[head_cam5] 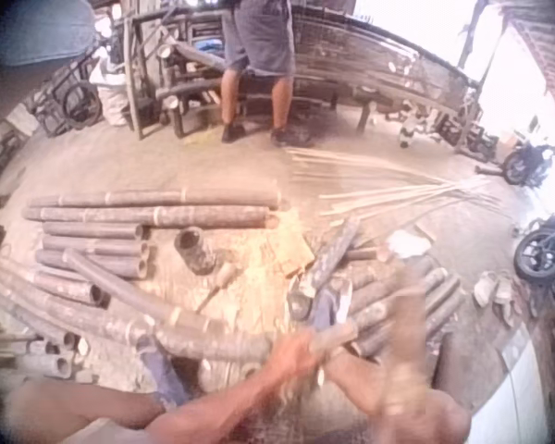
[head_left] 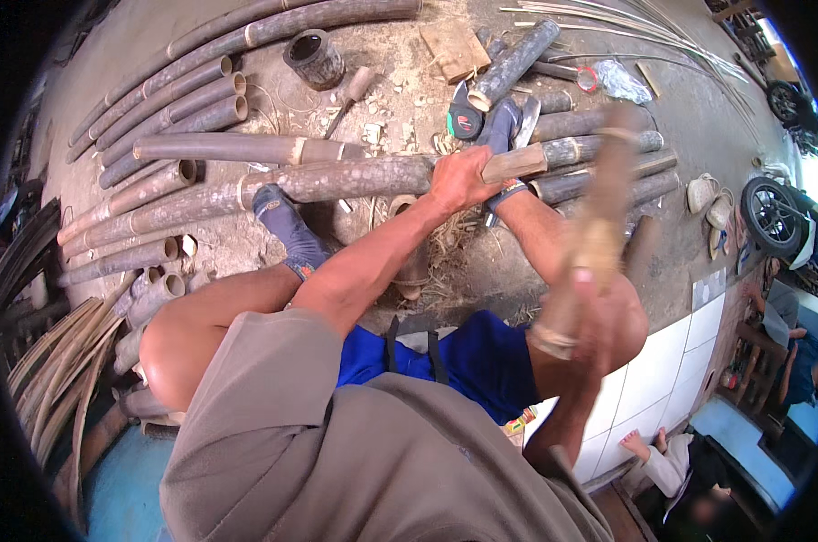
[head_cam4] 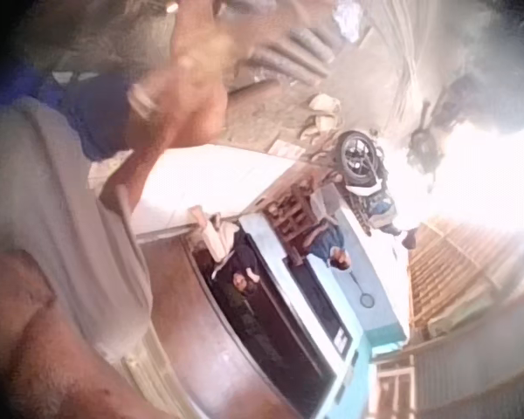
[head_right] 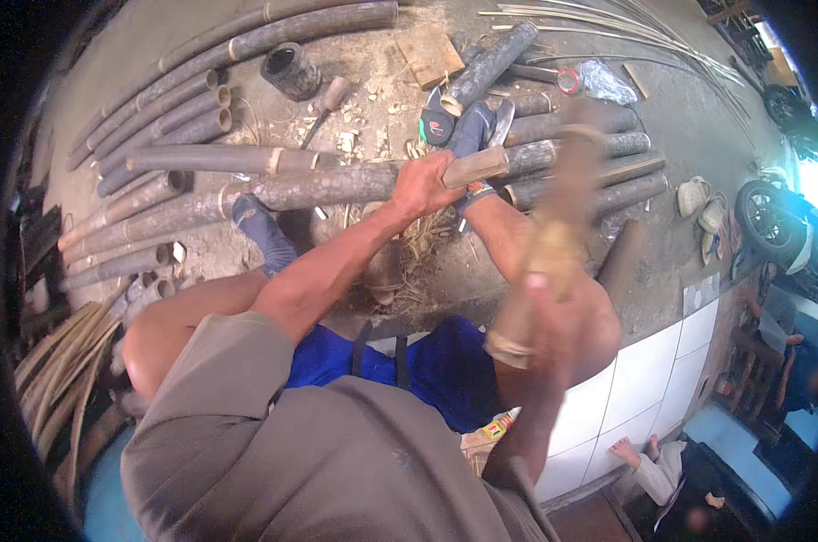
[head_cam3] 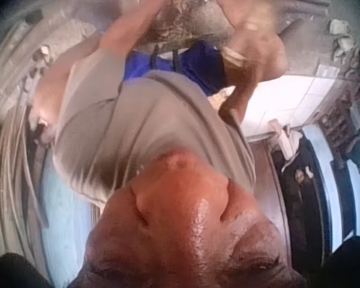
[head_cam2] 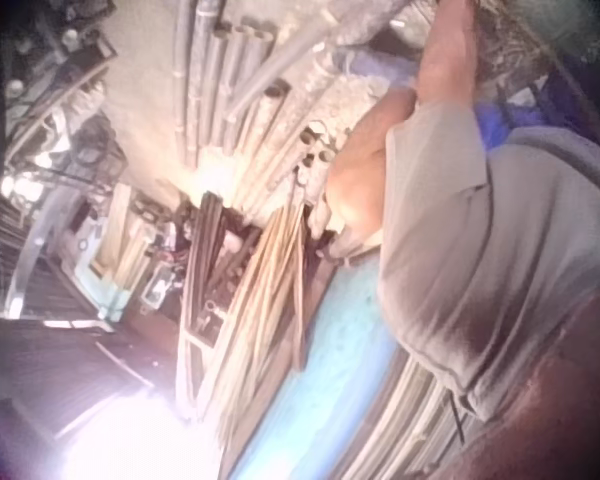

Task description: The person sits on the floor and uses a knife and a wooden mallet to cut and shape bamboo segments. They repeatedly strike the knife to carve openings and smooth the ends of the bamboo pieces.

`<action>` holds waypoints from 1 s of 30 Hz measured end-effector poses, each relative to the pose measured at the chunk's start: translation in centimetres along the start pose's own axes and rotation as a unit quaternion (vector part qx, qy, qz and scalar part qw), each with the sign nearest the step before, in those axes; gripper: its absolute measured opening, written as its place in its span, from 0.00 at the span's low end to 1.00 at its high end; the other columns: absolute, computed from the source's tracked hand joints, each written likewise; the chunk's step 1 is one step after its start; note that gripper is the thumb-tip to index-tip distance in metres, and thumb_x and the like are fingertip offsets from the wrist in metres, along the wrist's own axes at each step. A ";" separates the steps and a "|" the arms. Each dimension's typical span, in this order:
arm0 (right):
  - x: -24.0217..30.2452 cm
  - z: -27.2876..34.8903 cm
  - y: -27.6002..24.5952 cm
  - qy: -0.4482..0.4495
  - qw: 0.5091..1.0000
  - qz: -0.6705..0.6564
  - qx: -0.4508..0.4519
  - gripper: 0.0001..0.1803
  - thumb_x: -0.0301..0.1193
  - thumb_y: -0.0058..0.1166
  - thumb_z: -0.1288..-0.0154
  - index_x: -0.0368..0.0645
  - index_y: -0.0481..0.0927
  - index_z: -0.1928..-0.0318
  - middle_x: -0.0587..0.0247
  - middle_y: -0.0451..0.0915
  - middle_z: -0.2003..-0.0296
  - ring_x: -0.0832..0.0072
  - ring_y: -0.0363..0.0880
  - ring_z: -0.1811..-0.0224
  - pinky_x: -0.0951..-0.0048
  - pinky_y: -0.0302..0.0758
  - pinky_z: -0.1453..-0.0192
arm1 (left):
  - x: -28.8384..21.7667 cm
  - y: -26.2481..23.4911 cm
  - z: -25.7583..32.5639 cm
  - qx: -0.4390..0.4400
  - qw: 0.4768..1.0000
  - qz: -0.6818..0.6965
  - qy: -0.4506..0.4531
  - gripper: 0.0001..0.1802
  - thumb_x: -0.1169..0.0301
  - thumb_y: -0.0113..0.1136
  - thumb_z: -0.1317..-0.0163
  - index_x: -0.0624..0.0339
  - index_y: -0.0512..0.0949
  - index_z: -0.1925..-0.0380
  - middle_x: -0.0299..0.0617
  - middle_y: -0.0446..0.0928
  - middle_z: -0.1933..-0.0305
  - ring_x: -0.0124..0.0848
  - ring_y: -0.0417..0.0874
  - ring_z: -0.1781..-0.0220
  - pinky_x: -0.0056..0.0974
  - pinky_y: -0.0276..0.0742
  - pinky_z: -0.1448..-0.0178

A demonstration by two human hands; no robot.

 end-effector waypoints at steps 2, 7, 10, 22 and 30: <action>-2.3 -3.2 -8.0 -0.060 0.986 -0.148 -0.053 0.33 0.49 0.60 0.29 0.36 0.76 0.36 0.53 0.85 0.54 0.60 0.87 0.53 0.60 0.84 0.49 | -0.8 0.0 -1.3 0.006 1.000 0.003 0.011 0.31 0.40 0.75 0.47 0.56 0.77 0.64 0.47 0.82 0.63 0.53 0.86 0.59 0.54 0.82 0.57; 3.4 -3.3 -11.4 -0.143 0.870 -0.301 -0.363 0.32 0.53 0.43 0.21 0.36 0.73 0.36 0.51 0.82 0.54 0.62 0.85 0.52 0.58 0.83 0.46 | -0.4 0.1 -1.2 0.004 1.000 -0.008 0.008 0.31 0.40 0.75 0.47 0.56 0.77 0.64 0.47 0.83 0.62 0.53 0.87 0.58 0.54 0.82 0.56; 4.5 -2.9 -5.1 -0.085 0.953 -0.097 -0.273 0.27 0.47 0.45 0.20 0.37 0.75 0.37 0.55 0.82 0.55 0.67 0.84 0.51 0.62 0.82 0.45 | -0.9 0.0 -1.5 0.017 1.000 -0.016 -0.005 0.30 0.41 0.75 0.47 0.56 0.77 0.64 0.47 0.83 0.62 0.53 0.87 0.58 0.55 0.82 0.56; 6.3 -1.1 -3.1 -0.136 0.932 -0.105 -0.319 0.19 0.42 0.54 0.25 0.39 0.83 0.52 0.62 0.84 0.59 0.72 0.83 0.56 0.69 0.80 0.52 | -0.1 0.4 -1.7 0.008 0.999 -0.027 0.019 0.27 0.48 0.76 0.48 0.55 0.77 0.62 0.48 0.84 0.61 0.55 0.87 0.60 0.55 0.83 0.56; 4.4 -3.4 -6.6 -0.067 0.899 -0.409 -0.141 0.16 0.40 0.56 0.28 0.39 0.83 0.54 0.68 0.83 0.61 0.73 0.83 0.60 0.72 0.80 0.55 | 0.8 -0.5 -0.8 0.006 1.000 -0.006 0.005 0.19 0.58 0.74 0.51 0.53 0.78 0.64 0.48 0.83 0.62 0.52 0.87 0.58 0.53 0.82 0.54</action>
Point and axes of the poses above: each hand's wrist, its own z-axis away from the middle knuckle, its own y-axis out of the palm, x = y × z, the point moved 7 cm from there along -z, towards the middle knuckle
